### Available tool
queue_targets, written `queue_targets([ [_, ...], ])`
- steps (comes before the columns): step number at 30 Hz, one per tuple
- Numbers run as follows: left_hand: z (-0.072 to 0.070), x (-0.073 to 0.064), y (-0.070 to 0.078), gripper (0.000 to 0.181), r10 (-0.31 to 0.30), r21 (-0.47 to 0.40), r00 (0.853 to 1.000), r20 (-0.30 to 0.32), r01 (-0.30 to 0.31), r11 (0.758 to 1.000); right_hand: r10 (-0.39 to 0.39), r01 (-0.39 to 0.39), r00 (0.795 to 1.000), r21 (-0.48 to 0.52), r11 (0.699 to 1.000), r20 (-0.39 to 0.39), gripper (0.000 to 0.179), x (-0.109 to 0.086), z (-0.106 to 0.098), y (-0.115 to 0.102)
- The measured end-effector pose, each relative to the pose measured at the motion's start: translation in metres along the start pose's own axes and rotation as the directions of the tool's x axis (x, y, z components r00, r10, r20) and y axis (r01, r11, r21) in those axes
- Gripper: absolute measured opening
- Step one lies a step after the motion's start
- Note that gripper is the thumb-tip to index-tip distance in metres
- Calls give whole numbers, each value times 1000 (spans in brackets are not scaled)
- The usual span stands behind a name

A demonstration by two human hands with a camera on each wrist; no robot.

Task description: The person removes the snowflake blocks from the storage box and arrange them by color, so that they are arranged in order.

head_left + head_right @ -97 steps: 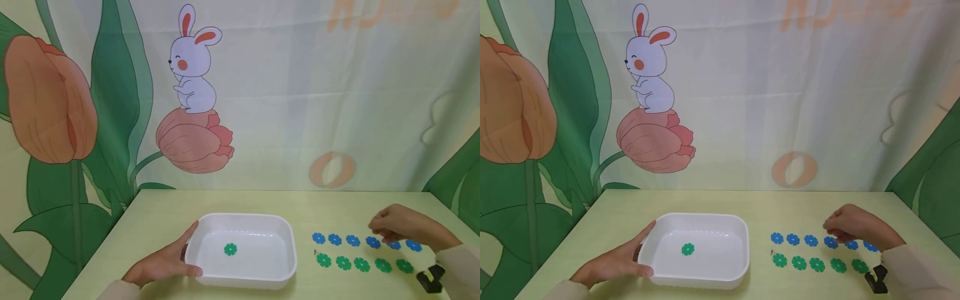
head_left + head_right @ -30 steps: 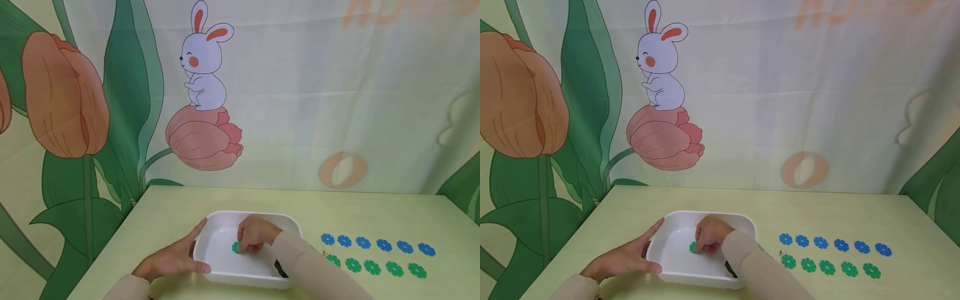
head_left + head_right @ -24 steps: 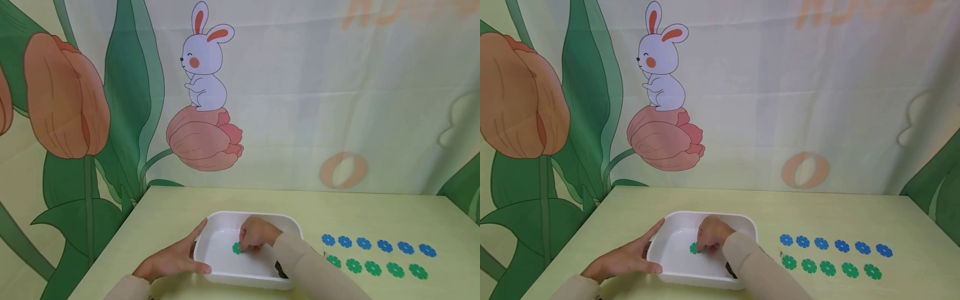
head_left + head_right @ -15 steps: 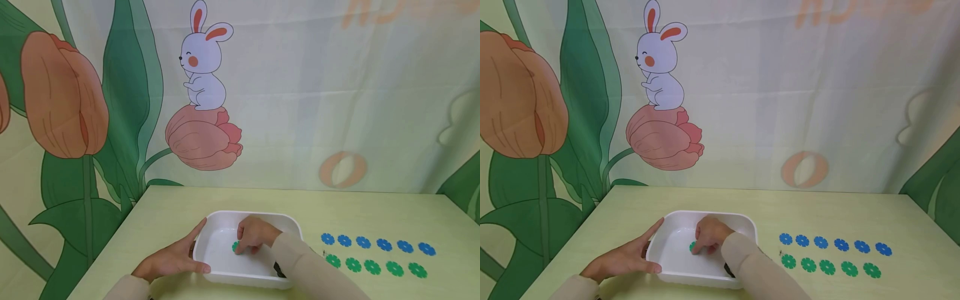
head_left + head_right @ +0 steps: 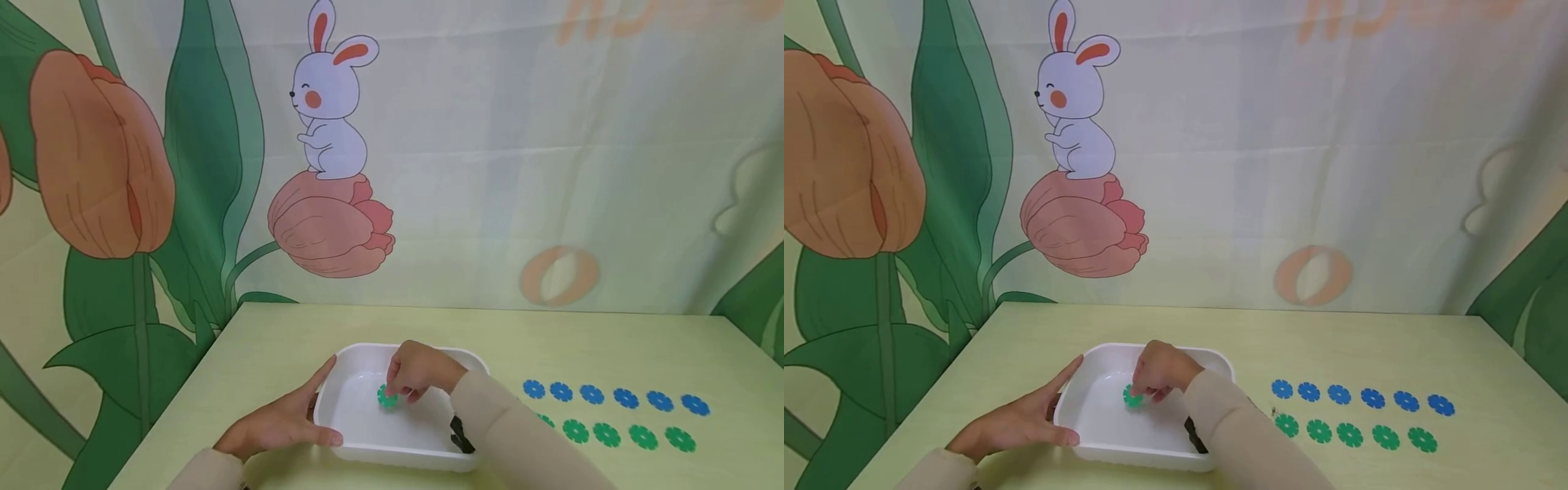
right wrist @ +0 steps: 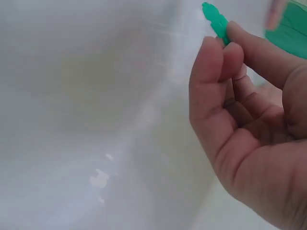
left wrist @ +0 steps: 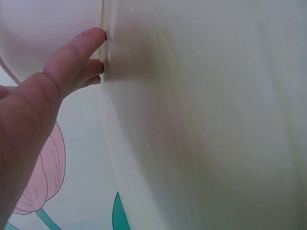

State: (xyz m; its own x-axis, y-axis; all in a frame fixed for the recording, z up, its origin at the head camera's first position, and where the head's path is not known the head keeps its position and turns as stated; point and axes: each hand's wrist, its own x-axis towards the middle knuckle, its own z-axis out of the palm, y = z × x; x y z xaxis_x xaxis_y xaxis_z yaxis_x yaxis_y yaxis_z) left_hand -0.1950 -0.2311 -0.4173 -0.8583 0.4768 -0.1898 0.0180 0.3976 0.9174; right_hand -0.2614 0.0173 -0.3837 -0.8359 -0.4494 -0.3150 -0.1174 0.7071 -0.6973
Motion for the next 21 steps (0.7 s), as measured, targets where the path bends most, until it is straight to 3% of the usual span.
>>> queue_targets([
  [8,-1,-2,0,122,-1,-2,1000,-3,1,1000,-14,18,999,110,994,-38,12,-20,-40,-2],
  [21,1,0,1,123,-4,21,1000,-9,4,1000,-41,56,997,227,972,-69,14,-51,-78,27],
])
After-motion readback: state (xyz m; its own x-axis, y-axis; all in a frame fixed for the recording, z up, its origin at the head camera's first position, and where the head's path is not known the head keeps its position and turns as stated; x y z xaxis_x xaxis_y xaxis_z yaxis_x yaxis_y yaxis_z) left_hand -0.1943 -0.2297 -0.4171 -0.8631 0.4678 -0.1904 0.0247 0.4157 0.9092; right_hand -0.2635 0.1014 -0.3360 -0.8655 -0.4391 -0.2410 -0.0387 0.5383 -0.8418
